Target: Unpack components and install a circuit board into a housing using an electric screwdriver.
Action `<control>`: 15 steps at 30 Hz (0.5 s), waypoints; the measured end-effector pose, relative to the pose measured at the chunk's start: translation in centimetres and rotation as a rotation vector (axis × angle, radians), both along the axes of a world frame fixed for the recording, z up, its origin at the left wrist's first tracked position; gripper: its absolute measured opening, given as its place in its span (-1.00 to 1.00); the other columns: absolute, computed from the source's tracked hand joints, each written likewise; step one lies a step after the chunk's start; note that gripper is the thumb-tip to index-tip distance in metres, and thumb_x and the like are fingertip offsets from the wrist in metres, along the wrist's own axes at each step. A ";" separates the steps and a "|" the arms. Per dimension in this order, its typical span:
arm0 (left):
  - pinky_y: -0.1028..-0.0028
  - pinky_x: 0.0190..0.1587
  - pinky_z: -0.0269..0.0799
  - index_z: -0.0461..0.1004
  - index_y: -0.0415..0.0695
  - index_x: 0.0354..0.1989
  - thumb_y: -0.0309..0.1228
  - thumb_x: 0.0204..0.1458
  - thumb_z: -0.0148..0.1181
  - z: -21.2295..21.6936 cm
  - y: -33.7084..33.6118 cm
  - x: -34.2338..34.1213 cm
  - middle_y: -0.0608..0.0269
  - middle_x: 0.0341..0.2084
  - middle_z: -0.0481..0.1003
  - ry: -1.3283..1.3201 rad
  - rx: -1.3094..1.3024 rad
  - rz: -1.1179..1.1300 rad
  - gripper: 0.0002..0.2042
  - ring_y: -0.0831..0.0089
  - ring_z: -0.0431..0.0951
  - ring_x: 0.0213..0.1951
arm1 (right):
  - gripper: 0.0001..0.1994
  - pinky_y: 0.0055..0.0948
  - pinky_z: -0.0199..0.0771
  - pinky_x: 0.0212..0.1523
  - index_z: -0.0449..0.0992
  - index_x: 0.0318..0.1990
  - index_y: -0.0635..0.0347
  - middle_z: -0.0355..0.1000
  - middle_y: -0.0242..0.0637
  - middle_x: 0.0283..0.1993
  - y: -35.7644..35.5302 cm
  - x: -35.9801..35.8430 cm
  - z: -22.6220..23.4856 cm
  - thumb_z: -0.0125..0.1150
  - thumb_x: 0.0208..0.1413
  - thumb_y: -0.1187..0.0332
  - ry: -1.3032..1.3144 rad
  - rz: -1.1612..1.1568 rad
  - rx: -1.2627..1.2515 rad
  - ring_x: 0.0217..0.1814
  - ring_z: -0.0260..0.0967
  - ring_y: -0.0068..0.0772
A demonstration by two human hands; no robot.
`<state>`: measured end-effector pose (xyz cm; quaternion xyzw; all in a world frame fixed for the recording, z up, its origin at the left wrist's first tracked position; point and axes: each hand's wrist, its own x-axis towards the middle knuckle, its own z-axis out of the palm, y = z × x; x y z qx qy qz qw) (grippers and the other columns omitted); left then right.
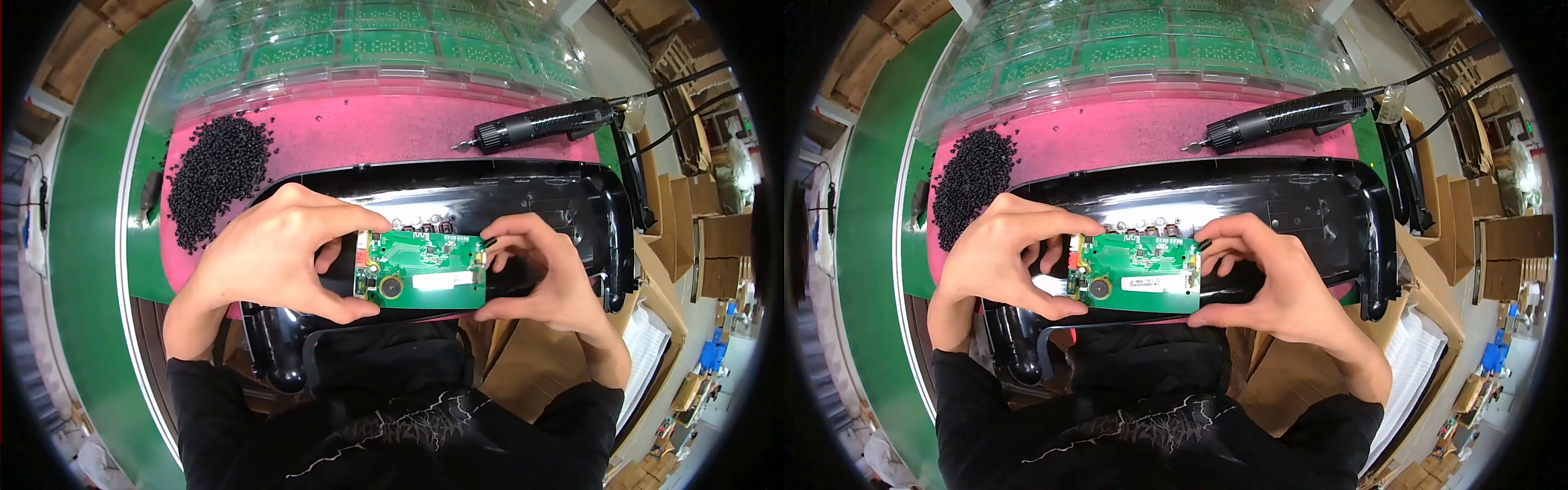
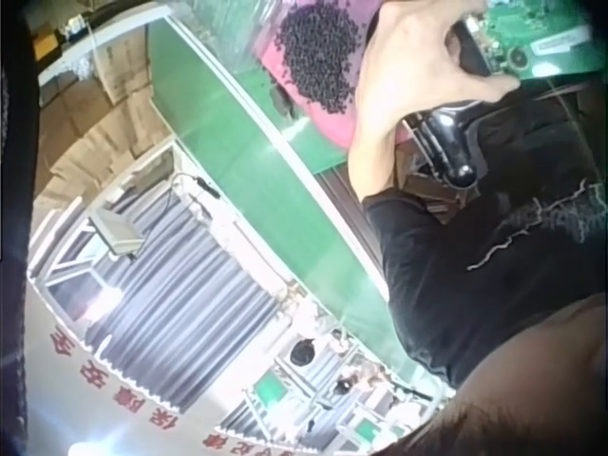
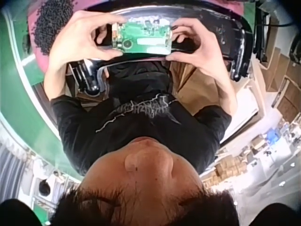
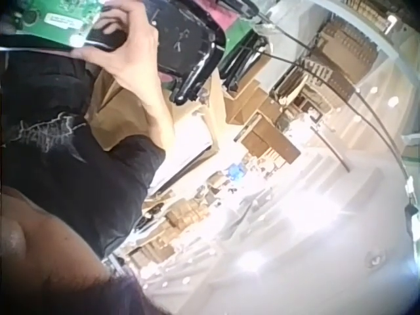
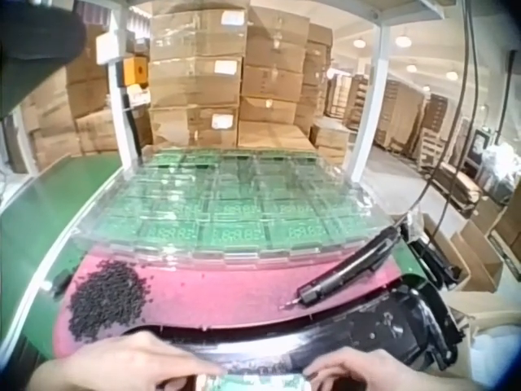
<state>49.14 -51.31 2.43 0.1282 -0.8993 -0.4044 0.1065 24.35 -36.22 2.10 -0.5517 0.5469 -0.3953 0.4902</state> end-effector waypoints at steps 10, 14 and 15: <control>0.45 -0.51 0.40 0.46 -0.21 -0.15 -0.29 -0.42 0.44 -1.4 0.1 -0.7 0.21 -0.32 0.43 -0.020 -0.246 0.094 -0.44 0.35 0.46 -0.56 | -0.44 -0.29 0.25 0.03 0.37 -0.10 0.22 0.30 -0.18 -0.04 -2.2 -0.7 -1.8 0.40 -0.42 0.48 0.490 0.008 -0.302 -0.01 0.23 -0.10; 0.37 -0.46 0.42 0.44 -0.21 -0.14 -0.27 -0.40 0.42 -1.0 0.4 -0.9 0.24 -0.28 0.41 -0.143 -0.315 0.105 -0.45 0.22 0.50 -0.49 | -0.44 -0.29 0.25 0.03 0.36 -0.09 0.21 0.29 -0.19 -0.04 -2.2 -0.6 -2.0 0.40 -0.40 0.49 0.540 0.005 -0.299 0.00 0.22 -0.11; 0.37 -0.46 0.42 0.44 -0.21 -0.14 -0.27 -0.40 0.42 -0.9 0.4 -0.9 0.24 -0.28 0.41 -0.146 -0.311 0.104 -0.45 0.22 0.50 -0.49 | -0.44 -0.29 0.24 0.04 0.36 -0.08 0.21 0.29 -0.19 -0.03 -2.2 -0.6 -2.1 0.39 -0.39 0.50 0.558 0.014 -0.314 0.01 0.21 -0.11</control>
